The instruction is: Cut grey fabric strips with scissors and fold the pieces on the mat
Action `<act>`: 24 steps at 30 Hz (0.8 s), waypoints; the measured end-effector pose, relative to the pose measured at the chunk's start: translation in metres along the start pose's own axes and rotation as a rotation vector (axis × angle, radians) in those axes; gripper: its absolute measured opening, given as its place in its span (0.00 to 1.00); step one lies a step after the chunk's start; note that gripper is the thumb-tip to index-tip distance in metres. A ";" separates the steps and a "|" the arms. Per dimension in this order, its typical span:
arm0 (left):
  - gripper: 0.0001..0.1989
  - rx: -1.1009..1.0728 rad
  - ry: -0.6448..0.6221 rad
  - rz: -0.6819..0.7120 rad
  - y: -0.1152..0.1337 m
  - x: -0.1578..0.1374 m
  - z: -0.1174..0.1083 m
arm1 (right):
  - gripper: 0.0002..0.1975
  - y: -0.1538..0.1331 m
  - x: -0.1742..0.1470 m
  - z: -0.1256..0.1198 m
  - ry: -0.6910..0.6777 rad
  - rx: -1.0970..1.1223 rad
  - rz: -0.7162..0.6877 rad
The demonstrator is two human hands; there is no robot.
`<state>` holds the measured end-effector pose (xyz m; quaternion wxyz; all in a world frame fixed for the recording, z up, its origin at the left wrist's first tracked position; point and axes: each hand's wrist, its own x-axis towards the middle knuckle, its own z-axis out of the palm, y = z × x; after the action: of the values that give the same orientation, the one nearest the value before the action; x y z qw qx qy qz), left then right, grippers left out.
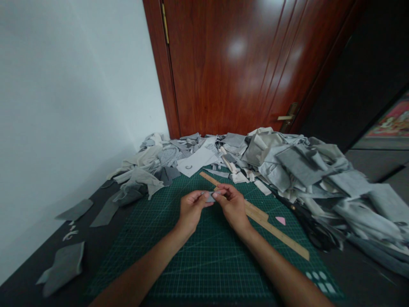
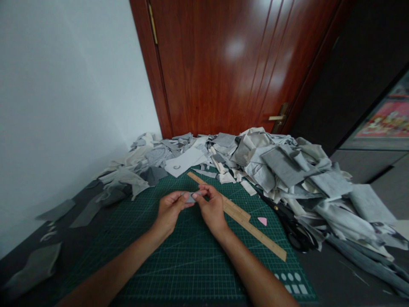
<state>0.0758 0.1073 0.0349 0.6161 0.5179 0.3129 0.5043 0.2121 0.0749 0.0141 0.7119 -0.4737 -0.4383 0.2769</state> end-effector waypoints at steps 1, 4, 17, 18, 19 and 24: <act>0.21 0.021 -0.004 0.017 -0.001 0.001 -0.001 | 0.11 -0.001 0.000 0.000 0.004 -0.021 -0.005; 0.18 0.077 -0.012 0.069 -0.004 0.005 -0.003 | 0.08 -0.005 -0.001 -0.002 0.013 -0.091 -0.030; 0.04 0.306 -0.120 0.171 0.007 0.017 -0.016 | 0.07 -0.025 -0.002 -0.010 -0.128 -0.321 -0.229; 0.04 0.287 -0.105 0.162 0.006 0.016 -0.015 | 0.09 -0.027 -0.003 -0.010 -0.137 -0.329 -0.247; 0.05 0.267 -0.094 0.154 0.005 0.015 -0.014 | 0.10 -0.028 -0.003 -0.010 -0.139 -0.337 -0.262; 0.10 0.102 -0.012 0.068 -0.004 0.009 -0.009 | 0.26 -0.023 -0.010 0.001 -0.038 -0.245 -0.171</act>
<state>0.0720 0.1192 0.0305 0.5732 0.5621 0.3166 0.5052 0.2061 0.0579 0.0321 0.6614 -0.5127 -0.5209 0.1684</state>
